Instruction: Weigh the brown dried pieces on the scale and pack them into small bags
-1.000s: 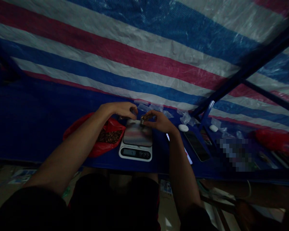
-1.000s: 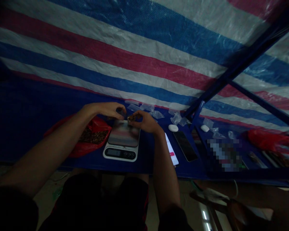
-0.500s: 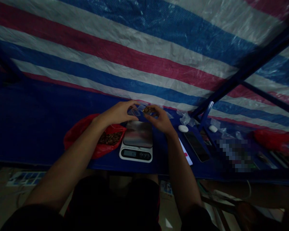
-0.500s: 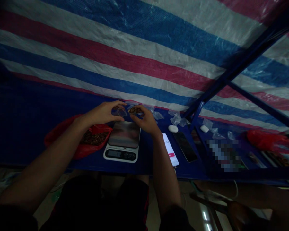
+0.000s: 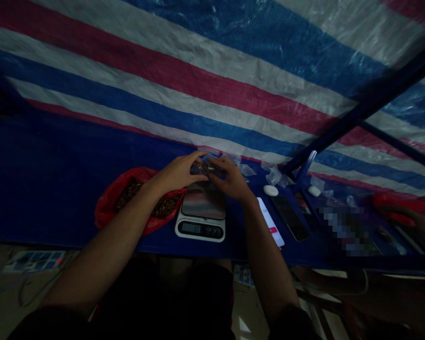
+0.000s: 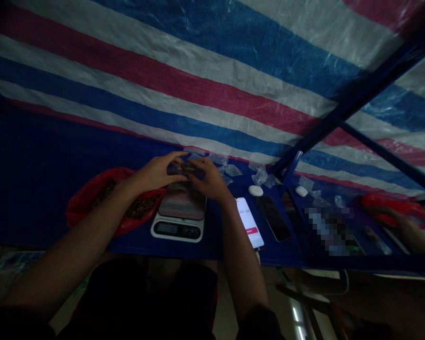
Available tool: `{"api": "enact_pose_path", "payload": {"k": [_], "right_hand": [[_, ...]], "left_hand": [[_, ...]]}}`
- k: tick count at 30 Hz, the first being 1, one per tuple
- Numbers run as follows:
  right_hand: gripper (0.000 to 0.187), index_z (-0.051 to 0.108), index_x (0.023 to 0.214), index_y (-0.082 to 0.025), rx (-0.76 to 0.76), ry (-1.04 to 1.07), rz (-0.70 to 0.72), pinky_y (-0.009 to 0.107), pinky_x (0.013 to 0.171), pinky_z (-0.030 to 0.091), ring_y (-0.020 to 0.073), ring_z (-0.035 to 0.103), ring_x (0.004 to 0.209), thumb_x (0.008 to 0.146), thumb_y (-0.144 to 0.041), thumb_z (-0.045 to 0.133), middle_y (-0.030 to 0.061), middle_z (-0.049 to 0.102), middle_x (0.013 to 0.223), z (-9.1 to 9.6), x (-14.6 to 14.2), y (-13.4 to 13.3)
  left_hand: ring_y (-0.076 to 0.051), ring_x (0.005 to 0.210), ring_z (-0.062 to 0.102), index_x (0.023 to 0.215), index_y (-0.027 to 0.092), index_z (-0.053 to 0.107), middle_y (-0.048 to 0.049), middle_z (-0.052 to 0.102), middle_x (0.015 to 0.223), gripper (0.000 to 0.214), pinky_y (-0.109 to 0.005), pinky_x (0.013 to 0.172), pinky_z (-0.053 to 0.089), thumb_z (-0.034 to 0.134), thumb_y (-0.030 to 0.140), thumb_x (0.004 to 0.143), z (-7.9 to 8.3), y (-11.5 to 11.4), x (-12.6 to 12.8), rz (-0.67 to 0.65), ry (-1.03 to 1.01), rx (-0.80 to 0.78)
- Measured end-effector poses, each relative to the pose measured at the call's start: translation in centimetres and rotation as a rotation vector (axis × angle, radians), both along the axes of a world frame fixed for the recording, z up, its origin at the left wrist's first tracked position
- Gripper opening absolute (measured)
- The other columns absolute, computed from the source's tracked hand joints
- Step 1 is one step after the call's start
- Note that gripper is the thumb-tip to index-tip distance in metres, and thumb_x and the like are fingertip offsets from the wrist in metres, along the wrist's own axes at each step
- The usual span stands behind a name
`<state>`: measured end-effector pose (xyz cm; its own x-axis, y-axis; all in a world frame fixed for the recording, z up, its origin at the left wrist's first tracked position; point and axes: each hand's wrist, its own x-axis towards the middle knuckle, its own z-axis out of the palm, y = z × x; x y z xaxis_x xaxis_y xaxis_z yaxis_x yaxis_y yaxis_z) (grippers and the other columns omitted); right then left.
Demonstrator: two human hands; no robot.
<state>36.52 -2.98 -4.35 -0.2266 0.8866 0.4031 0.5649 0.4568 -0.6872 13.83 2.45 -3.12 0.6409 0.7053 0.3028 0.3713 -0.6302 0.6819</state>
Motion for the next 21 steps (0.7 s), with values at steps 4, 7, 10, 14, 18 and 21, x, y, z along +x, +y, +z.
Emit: {"api": "enact_pose_path", "payload": {"k": [4,7,10,14,18,21], "right_hand": [[0.043,0.068,0.131,-0.026,0.01,-0.004,-0.021,0.043,0.091,0.06,0.0269,0.068,0.112,0.089,-0.027,0.075,0.0106,0.071,0.128,0.3,-0.4,-0.3],[0.037,0.068,0.125,-0.026,-0.006,0.019,-0.028,0.042,0.091,0.058,0.0268,0.068,0.11,0.089,-0.03,0.075,0.0093,0.072,0.124,0.7,-0.8,-0.5],[0.034,0.069,0.125,-0.026,-0.004,0.058,0.011,0.041,0.092,0.057,0.0271,0.068,0.115,0.092,-0.03,0.072,0.0092,0.072,0.129,0.9,-1.0,-0.6],[0.042,0.069,0.134,-0.027,-0.014,0.134,-0.016,0.042,0.088,0.058,0.0269,0.069,0.11,0.093,-0.033,0.072,0.0091,0.072,0.136,0.7,-1.2,-0.5],[0.045,0.07,0.135,-0.028,-0.032,0.198,-0.062,0.043,0.087,0.059,0.0263,0.07,0.105,0.092,-0.039,0.076,0.0088,0.074,0.133,0.4,-1.6,-0.3],[0.046,0.071,0.135,-0.026,-0.04,0.248,-0.081,0.043,0.088,0.06,0.0257,0.071,0.102,0.092,-0.042,0.077,0.0094,0.075,0.13,0.2,-1.9,-0.2]], "left_hand": [[-0.028,0.125,0.071,0.155,0.023,0.051,-0.0107,0.075,0.134,0.071,-0.044,0.109,0.054,0.079,0.035,0.091,-0.1,0.0,-0.1,0.007,-0.004,0.01],[-0.029,0.125,0.07,0.154,0.024,0.053,-0.011,0.074,0.135,0.072,-0.045,0.109,0.054,0.081,0.037,0.089,-0.3,0.1,-0.3,0.022,-0.011,0.005],[-0.03,0.126,0.07,0.153,0.025,0.054,-0.0113,0.073,0.138,0.072,-0.045,0.109,0.054,0.082,0.035,0.087,-0.5,0.1,-0.3,0.037,-0.02,-0.001],[-0.029,0.125,0.07,0.151,0.024,0.055,-0.011,0.073,0.138,0.07,-0.045,0.109,0.055,0.082,0.031,0.087,-0.7,0.1,-0.4,0.046,-0.049,0.009],[-0.028,0.126,0.07,0.152,0.023,0.054,-0.0119,0.073,0.139,0.069,-0.043,0.109,0.055,0.081,0.031,0.09,-0.7,0.0,-0.4,0.039,-0.081,0.026],[-0.028,0.127,0.07,0.152,0.02,0.055,-0.0126,0.072,0.14,0.069,-0.043,0.11,0.055,0.082,0.031,0.089,-0.5,-0.1,-0.3,0.053,-0.1,0.024]]}}
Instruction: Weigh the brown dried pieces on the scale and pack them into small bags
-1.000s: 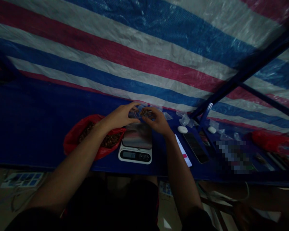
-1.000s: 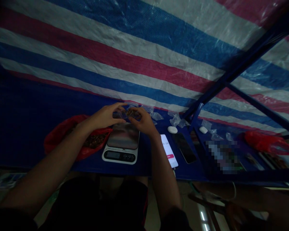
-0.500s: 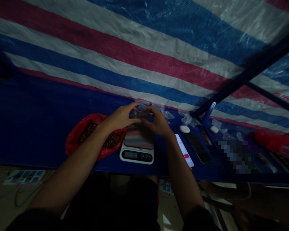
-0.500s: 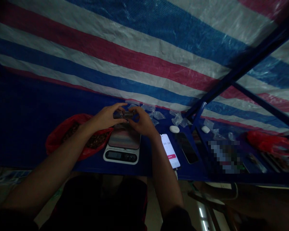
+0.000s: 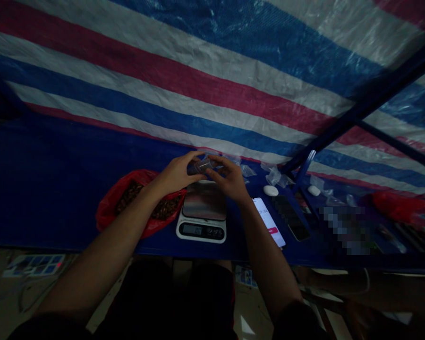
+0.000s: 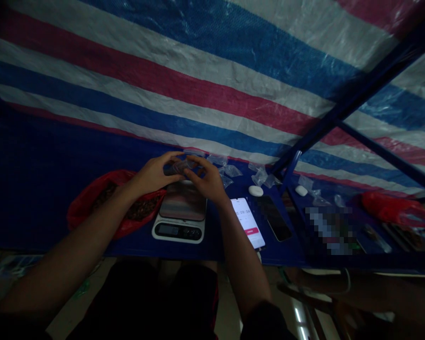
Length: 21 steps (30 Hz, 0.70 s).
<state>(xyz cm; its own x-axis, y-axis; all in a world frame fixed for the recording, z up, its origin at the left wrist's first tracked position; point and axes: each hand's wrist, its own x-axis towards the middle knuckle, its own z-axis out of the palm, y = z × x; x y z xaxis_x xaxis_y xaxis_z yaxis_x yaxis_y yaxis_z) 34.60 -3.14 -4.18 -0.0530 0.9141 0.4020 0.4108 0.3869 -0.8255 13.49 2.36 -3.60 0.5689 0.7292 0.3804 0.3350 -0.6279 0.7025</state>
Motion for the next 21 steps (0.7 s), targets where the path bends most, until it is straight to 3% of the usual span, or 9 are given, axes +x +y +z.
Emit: {"api": "enact_pose_path", "payload": {"k": [6,21], "right_hand": [[0.047,0.071,0.132,-0.028,0.006,0.131,-0.013,0.044,0.094,0.061,0.027,0.07,0.115,0.091,-0.05,0.078,0.0093,0.074,0.133,-0.8,-0.2,0.6],[0.042,0.069,0.109,-0.028,0.018,0.44,0.014,0.042,0.099,0.061,0.0235,0.075,0.108,0.079,-0.046,0.092,0.0049,0.079,0.115,-0.9,-0.3,0.9]], "left_hand": [[-0.027,0.123,0.072,0.151,0.02,0.056,-0.0112,0.075,0.133,0.069,-0.044,0.11,0.056,0.084,0.029,0.088,-0.2,0.1,0.1,0.01,-0.047,-0.007],[-0.027,0.117,0.075,0.147,0.022,0.058,-0.0094,0.079,0.125,0.072,-0.047,0.111,0.056,0.088,0.029,0.083,-1.1,0.7,0.4,-0.02,-0.251,-0.07]]}}
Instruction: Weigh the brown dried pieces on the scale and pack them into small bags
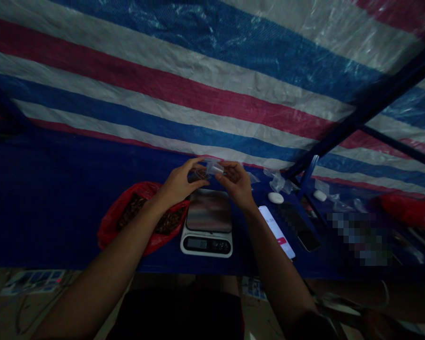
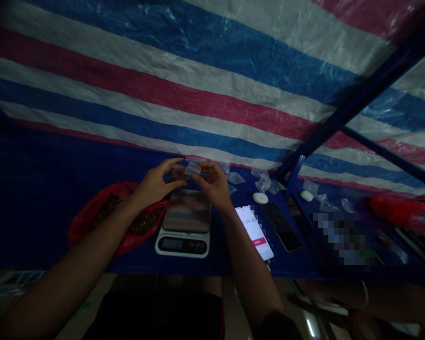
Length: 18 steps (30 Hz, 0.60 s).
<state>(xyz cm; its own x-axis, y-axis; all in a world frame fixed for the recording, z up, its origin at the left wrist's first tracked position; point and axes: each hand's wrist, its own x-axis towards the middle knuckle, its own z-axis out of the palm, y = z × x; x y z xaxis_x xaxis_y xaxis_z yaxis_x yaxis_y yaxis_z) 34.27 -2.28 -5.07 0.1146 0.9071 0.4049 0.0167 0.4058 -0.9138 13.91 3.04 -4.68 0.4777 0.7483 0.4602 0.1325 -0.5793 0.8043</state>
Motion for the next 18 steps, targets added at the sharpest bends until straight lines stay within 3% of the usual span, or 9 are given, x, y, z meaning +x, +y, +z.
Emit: {"api": "enact_pose_path", "payload": {"k": [4,8,14,18], "right_hand": [[0.05,0.066,0.109,-0.027,-0.024,-0.009,-0.008,0.043,0.1,0.061,0.0247,0.074,0.112,0.074,-0.05,0.094,0.0063,0.077,0.119,-0.4,0.5,0.4],[0.062,0.063,0.13,-0.03,-0.017,-0.061,0.035,0.044,0.099,0.061,0.0249,0.074,0.108,0.078,-0.051,0.09,0.005,0.073,0.117,-0.1,1.2,0.2],[0.039,0.069,0.12,-0.025,-0.044,-0.52,0.219,0.042,0.088,0.058,0.0258,0.071,0.108,0.083,-0.028,0.081,0.0067,0.073,0.115,0.8,1.4,-1.3],[0.037,0.07,0.113,-0.023,-0.1,-0.66,0.268,0.043,0.091,0.057,0.0251,0.07,0.105,0.079,-0.026,0.084,0.0073,0.073,0.115,1.2,1.3,-1.8]], "left_hand": [[-0.027,0.119,0.075,0.145,0.022,0.059,-0.0107,0.079,0.127,0.068,-0.047,0.111,0.054,0.087,0.033,0.084,-0.4,0.2,0.2,-0.015,-0.08,-0.051],[-0.026,0.118,0.074,0.142,0.021,0.059,-0.0131,0.077,0.129,0.058,-0.045,0.106,0.057,0.077,0.046,0.093,-0.9,0.8,0.4,0.028,-0.256,-0.164],[-0.023,0.09,0.078,0.143,0.026,0.056,-0.0117,0.078,0.122,0.067,-0.037,0.074,0.064,0.062,0.073,0.096,-1.0,1.9,0.2,0.104,-0.67,-0.404],[-0.017,0.073,0.072,0.141,0.025,0.058,-0.0075,0.077,0.108,0.07,-0.032,0.063,0.062,0.059,0.078,0.095,-0.3,1.6,0.1,0.09,-0.708,-0.466]]}}
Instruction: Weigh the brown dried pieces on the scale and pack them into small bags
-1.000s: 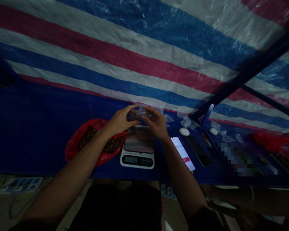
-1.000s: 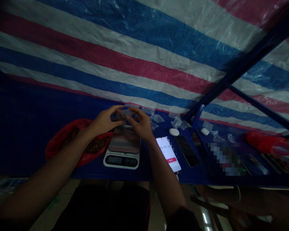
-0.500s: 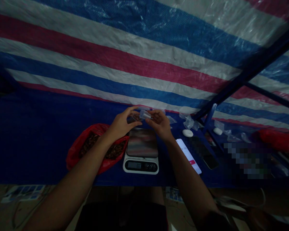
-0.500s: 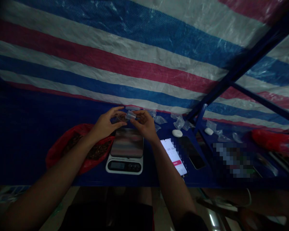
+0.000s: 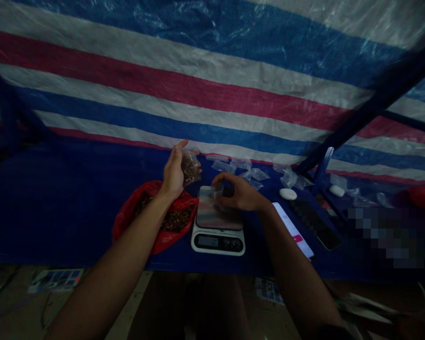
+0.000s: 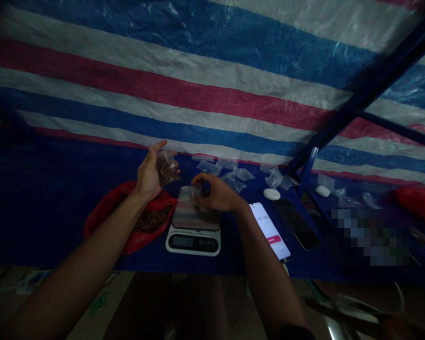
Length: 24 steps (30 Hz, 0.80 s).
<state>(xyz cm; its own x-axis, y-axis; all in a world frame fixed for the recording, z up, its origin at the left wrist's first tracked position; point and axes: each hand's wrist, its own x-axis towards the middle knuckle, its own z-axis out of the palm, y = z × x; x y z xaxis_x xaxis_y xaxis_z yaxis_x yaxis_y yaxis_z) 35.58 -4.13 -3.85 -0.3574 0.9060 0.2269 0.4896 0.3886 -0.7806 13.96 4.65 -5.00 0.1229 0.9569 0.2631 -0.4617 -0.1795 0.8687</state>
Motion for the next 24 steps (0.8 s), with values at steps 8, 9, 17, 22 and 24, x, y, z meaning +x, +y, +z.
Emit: {"api": "enact_pose_path", "payload": {"k": [8,9,17,22,24], "right_hand": [[0.031,0.077,0.107,-0.025,0.154,0.299,-0.224,0.044,0.093,0.056,0.0229,0.071,0.098,0.093,-0.053,0.076,0.0048,0.079,0.107,0.0,-1.8,0.7],[0.032,0.078,0.105,-0.025,0.173,0.361,-0.256,0.043,0.093,0.056,0.0227,0.071,0.096,0.094,-0.055,0.076,0.0045,0.079,0.105,-0.2,-2.1,0.9],[0.03,0.081,0.098,-0.025,0.188,0.518,-0.319,0.038,0.082,0.057,0.0191,0.068,0.081,0.089,-0.053,0.082,0.0028,0.079,0.093,-0.7,-3.1,1.3],[0.031,0.079,0.09,-0.024,0.203,0.531,-0.343,0.035,0.074,0.054,0.0182,0.065,0.076,0.089,-0.055,0.079,0.002,0.075,0.084,-0.1,-3.0,1.1],[0.031,0.077,0.087,-0.024,0.217,0.539,-0.354,0.035,0.075,0.054,0.0186,0.066,0.079,0.089,-0.055,0.08,0.0023,0.074,0.086,0.0,-2.9,1.1]], "left_hand": [[-0.019,0.089,0.075,0.134,0.023,0.069,-0.0075,0.08,0.11,0.061,-0.028,0.075,0.06,0.079,0.062,0.089,0.8,-1.6,0.4,-0.168,0.203,0.145],[-0.022,0.098,0.077,0.131,0.021,0.072,-0.0093,0.081,0.113,0.056,-0.031,0.083,0.061,0.075,0.062,0.092,0.8,-1.8,0.4,-0.183,0.24,0.173],[-0.027,0.137,0.067,0.132,0.023,0.075,-0.0108,0.075,0.141,0.046,-0.043,0.123,0.046,0.058,0.057,0.106,1.2,-2.7,0.7,-0.236,0.356,0.365],[-0.029,0.137,0.067,0.147,0.025,0.063,-0.0126,0.069,0.151,0.062,-0.043,0.113,0.056,0.075,0.056,0.095,1.2,-3.0,0.8,-0.294,0.347,0.308],[-0.028,0.119,0.076,0.14,0.023,0.067,-0.0122,0.077,0.136,0.064,-0.04,0.098,0.063,0.086,0.05,0.086,1.2,-2.9,0.7,-0.292,0.396,0.254]]}}
